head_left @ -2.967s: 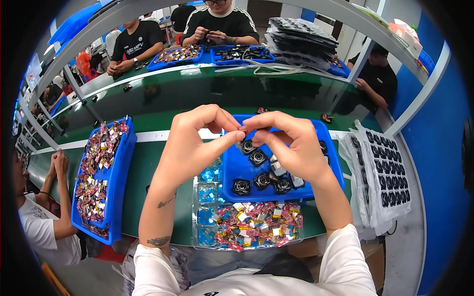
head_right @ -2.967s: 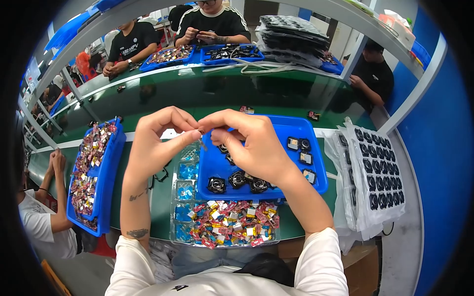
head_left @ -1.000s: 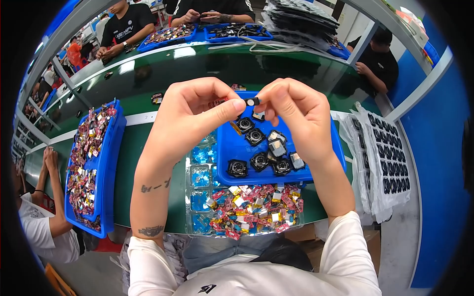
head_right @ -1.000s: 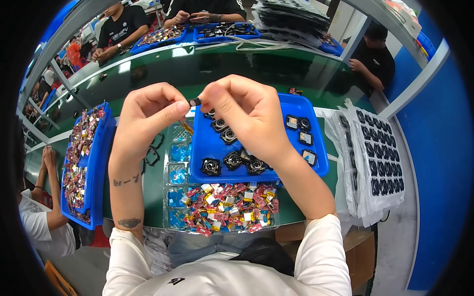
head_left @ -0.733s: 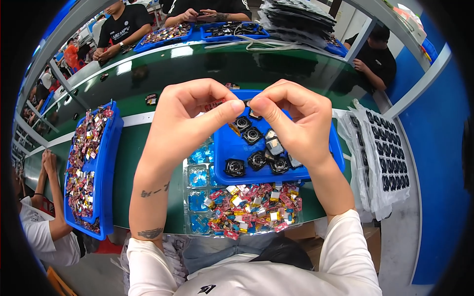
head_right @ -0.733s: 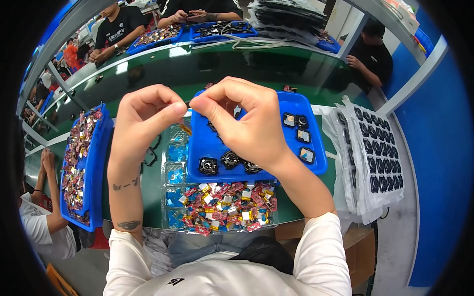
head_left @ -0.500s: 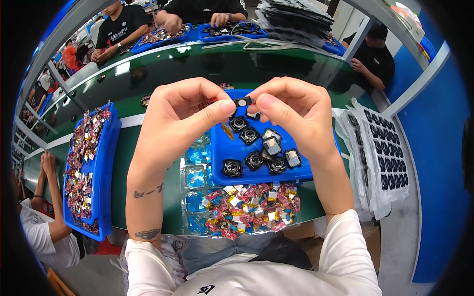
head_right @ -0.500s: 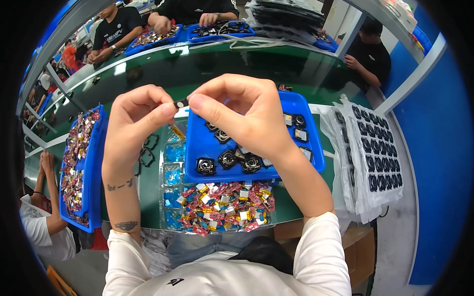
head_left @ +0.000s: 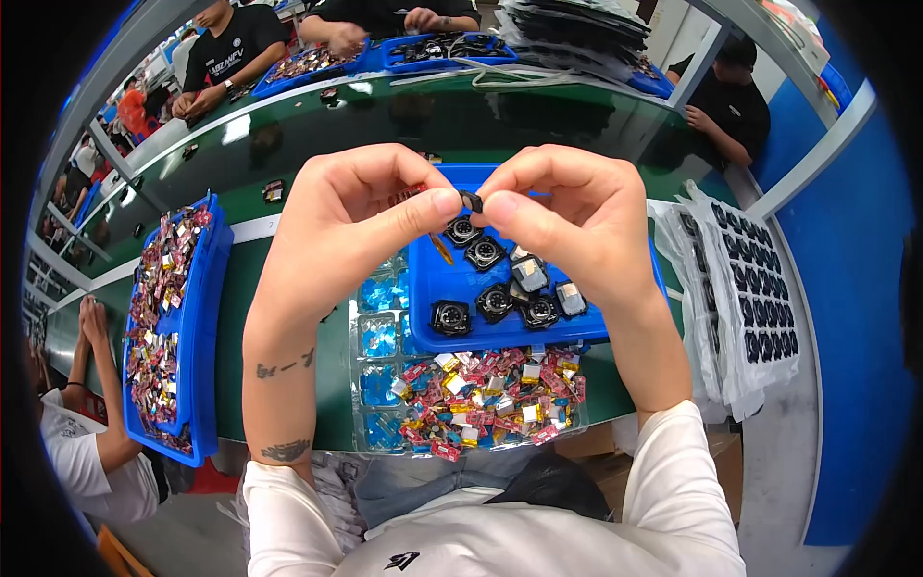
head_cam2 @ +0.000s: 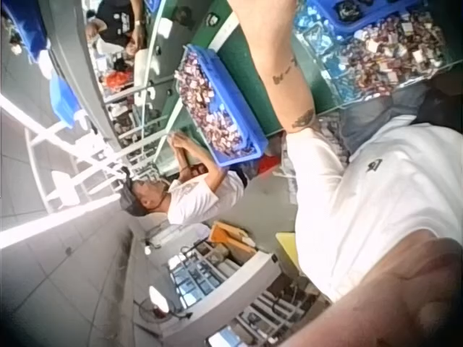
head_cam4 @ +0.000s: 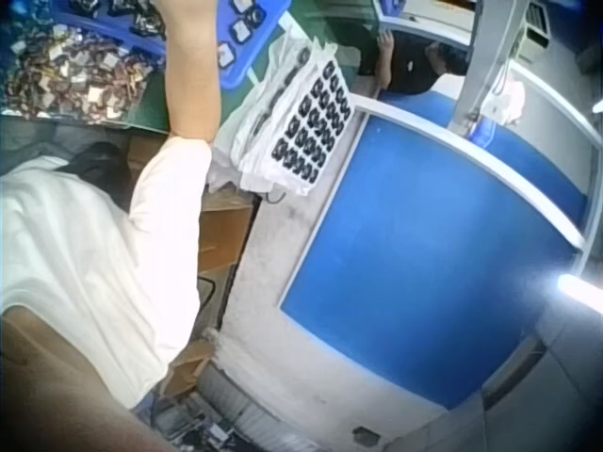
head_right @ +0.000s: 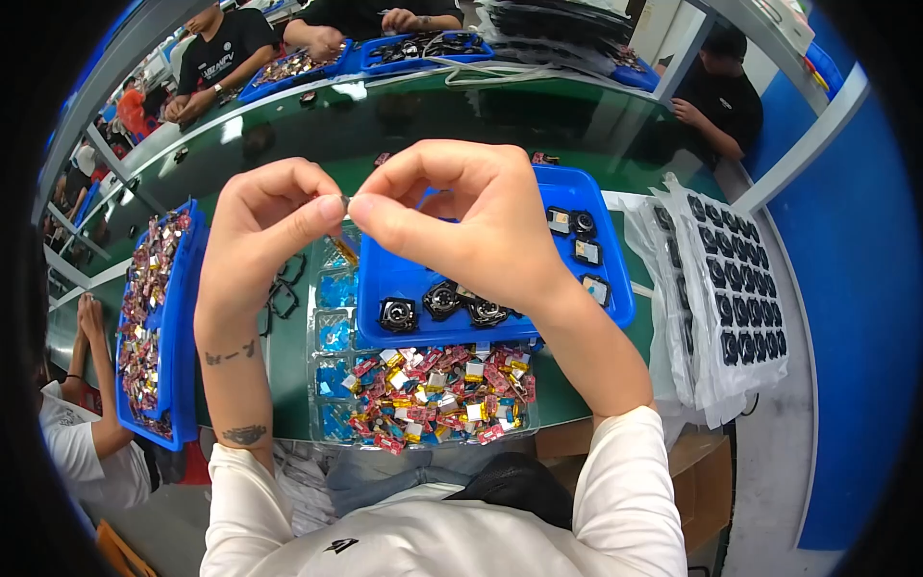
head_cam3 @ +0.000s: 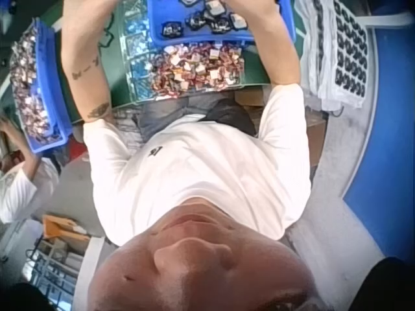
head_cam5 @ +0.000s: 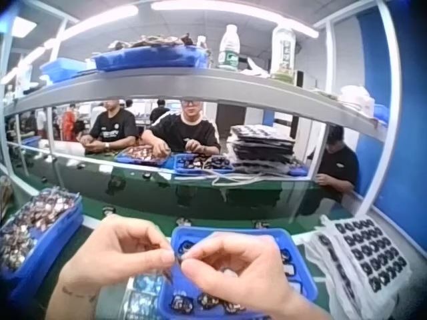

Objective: Assembling small display modules and frames into smartwatch cases on an electronics assembly line.

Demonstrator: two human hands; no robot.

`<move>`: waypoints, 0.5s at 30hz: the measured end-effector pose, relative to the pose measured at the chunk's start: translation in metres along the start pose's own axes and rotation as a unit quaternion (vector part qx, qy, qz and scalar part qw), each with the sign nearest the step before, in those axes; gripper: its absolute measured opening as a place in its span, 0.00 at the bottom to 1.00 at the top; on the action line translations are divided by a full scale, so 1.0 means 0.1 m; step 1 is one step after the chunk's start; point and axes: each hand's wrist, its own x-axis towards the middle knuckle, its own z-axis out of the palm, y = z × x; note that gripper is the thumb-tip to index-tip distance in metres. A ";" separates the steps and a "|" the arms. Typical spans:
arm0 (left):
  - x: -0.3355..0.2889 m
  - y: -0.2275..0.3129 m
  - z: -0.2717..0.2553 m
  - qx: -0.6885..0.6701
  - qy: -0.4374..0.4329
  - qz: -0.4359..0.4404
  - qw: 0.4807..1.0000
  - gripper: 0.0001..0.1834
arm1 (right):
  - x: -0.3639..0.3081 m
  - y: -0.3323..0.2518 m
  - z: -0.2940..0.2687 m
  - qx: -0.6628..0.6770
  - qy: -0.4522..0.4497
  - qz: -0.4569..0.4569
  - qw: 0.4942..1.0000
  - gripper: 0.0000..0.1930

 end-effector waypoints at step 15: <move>-0.01 -0.02 -0.10 -0.028 -0.044 -0.006 0.999 0.07 | 0.01 0.04 0.03 0.017 -0.010 -0.017 1.000 0.06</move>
